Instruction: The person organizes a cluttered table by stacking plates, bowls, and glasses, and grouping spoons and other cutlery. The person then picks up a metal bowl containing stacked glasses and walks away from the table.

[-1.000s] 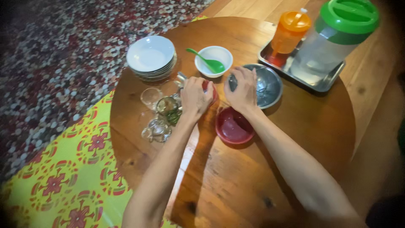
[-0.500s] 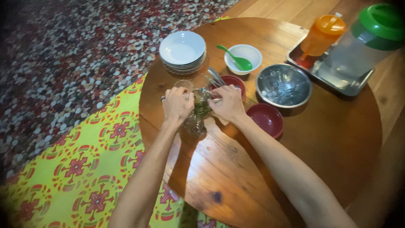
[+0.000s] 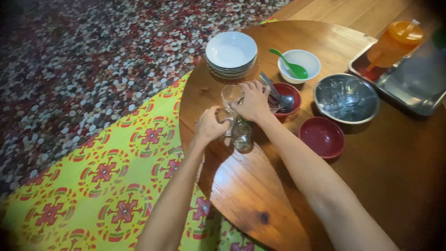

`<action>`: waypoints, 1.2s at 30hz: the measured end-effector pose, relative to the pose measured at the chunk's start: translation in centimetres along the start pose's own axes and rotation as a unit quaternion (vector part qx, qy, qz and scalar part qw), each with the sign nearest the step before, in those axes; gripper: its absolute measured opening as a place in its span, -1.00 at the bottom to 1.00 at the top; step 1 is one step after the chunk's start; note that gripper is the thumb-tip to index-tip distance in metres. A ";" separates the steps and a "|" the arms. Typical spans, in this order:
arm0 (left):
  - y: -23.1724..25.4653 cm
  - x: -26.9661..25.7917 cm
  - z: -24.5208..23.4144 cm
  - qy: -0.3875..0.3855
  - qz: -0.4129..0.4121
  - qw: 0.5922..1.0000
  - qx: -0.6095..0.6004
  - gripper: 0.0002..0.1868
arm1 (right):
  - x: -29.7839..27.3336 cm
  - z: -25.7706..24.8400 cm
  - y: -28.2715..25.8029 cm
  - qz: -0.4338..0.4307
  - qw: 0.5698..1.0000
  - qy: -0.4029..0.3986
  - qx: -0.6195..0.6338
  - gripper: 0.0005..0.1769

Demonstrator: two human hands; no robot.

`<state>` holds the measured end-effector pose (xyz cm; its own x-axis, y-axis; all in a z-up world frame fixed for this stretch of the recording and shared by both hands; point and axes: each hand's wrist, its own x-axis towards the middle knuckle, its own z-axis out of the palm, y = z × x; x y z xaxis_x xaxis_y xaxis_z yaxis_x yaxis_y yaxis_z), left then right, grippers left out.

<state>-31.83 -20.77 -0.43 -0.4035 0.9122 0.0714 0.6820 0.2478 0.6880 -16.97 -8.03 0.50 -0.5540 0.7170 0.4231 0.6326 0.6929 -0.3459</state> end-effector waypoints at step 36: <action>11.0 1.6 6.5 0.155 0.169 0.972 -0.057 -0.57 | -1.0 -13.0 7.3 0.168 0.953 0.098 0.233 -0.14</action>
<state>-21.02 -14.45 2.62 -0.3448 0.7884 0.5095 0.7425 -0.1030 0.6619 -4.78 -4.66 8.48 -0.2213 0.9079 0.3560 0.4219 0.4182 -0.8044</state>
